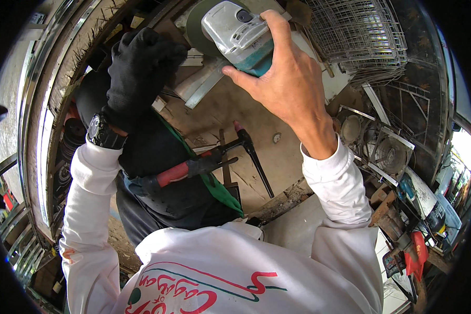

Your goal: The person grinds a metal piece with an angle grinder, measures and marks it with a tape measure and marker, and then cuts it. The person then uses a welding torch to tack the piece onto a larger metal frame.

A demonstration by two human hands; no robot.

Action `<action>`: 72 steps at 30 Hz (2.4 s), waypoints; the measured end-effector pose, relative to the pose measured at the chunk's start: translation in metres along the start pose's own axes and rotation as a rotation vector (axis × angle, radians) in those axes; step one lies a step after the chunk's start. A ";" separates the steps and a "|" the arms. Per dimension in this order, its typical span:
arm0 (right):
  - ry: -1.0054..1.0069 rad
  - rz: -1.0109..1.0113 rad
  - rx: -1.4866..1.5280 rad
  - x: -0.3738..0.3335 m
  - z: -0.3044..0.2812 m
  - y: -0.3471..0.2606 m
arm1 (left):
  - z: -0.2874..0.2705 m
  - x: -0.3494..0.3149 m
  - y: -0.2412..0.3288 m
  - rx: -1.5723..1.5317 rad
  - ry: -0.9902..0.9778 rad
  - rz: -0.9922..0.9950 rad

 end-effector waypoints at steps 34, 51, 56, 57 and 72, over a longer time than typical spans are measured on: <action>0.007 0.043 -0.002 0.010 0.006 0.000 | 0.000 0.002 -0.001 0.016 -0.058 -0.015; -0.343 0.421 0.626 -0.051 0.019 0.078 | 0.007 -0.006 0.015 0.159 0.001 -0.175; -0.449 0.494 0.799 -0.053 0.038 0.078 | 0.007 -0.010 0.011 0.070 -0.014 -0.201; -0.468 0.513 0.828 -0.051 0.040 0.076 | 0.007 -0.010 0.010 0.072 -0.028 -0.218; -0.352 0.300 0.407 -0.042 0.007 0.049 | 0.007 -0.011 0.008 0.061 -0.032 -0.223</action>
Point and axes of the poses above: each hand's wrist, its own x-axis towards the middle knuckle, its own z-axis out of the palm, y = z × x, the point moved 7 cm from there along x, towards the middle knuckle, and after that the axes turned 10 degrees about z, right-handed, at the moved point
